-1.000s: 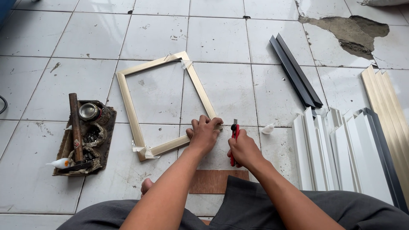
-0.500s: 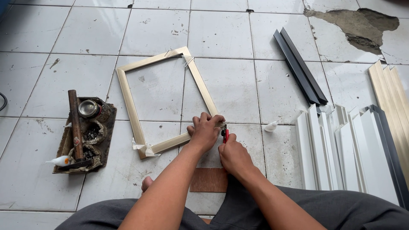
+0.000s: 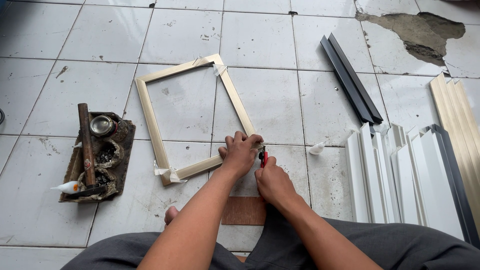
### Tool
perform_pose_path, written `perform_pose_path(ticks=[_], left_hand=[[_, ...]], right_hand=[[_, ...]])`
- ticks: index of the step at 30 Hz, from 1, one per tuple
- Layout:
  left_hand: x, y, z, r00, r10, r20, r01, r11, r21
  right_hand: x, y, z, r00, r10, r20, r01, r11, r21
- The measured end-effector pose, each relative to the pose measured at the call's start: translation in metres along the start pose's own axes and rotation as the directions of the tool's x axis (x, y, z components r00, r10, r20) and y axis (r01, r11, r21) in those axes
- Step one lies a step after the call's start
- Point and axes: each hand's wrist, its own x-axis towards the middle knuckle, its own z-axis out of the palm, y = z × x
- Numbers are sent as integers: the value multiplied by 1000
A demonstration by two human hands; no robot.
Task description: Assembling a gold-colored picture frame by aligning mitered corners and securing them with white tape, using a utility knife to cut the tape.
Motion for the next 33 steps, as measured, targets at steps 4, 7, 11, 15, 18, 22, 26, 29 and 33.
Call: perform_pose_path(ticks=[4,7,11,15,18,22,26,29,33], left_hand=[[1,-1,1,1000,3,-4,-3,1000,8],[0,0,2,1000,1,-4,-1,1000,1],[1,-1,2,1000,-5,-13,5,1000,4],[2,-1,2,1000,-3,-16,3,1000,22],[0,2,0,1000,0,-3,0,1000,25],[-5,4,-4,1000,0,-10,1,999,35],[-8,5,-5,999,33,-26,-32,998,50],[-12,5,-7,997,59,-40,-56,994,90],[-15,3,-6,994,107,-28,-102,984,146]], right_hand=[[3,-1,1,1000,2,12,-1,999,-40],[10,3,7,999,-21,25,23,996,-89],[15,0,11,999,-22,36,26,994,-105],[32,5,25,997,-14,72,21,994,-106],[32,7,21,995,15,95,-7,996,-86],[-5,-2,4,986,21,168,-10,998,-62],[-18,7,-29,983,32,180,17,966,-260],[-15,16,-55,983,-26,182,102,903,-418],[-22,17,-76,953,-91,290,213,879,-426]])
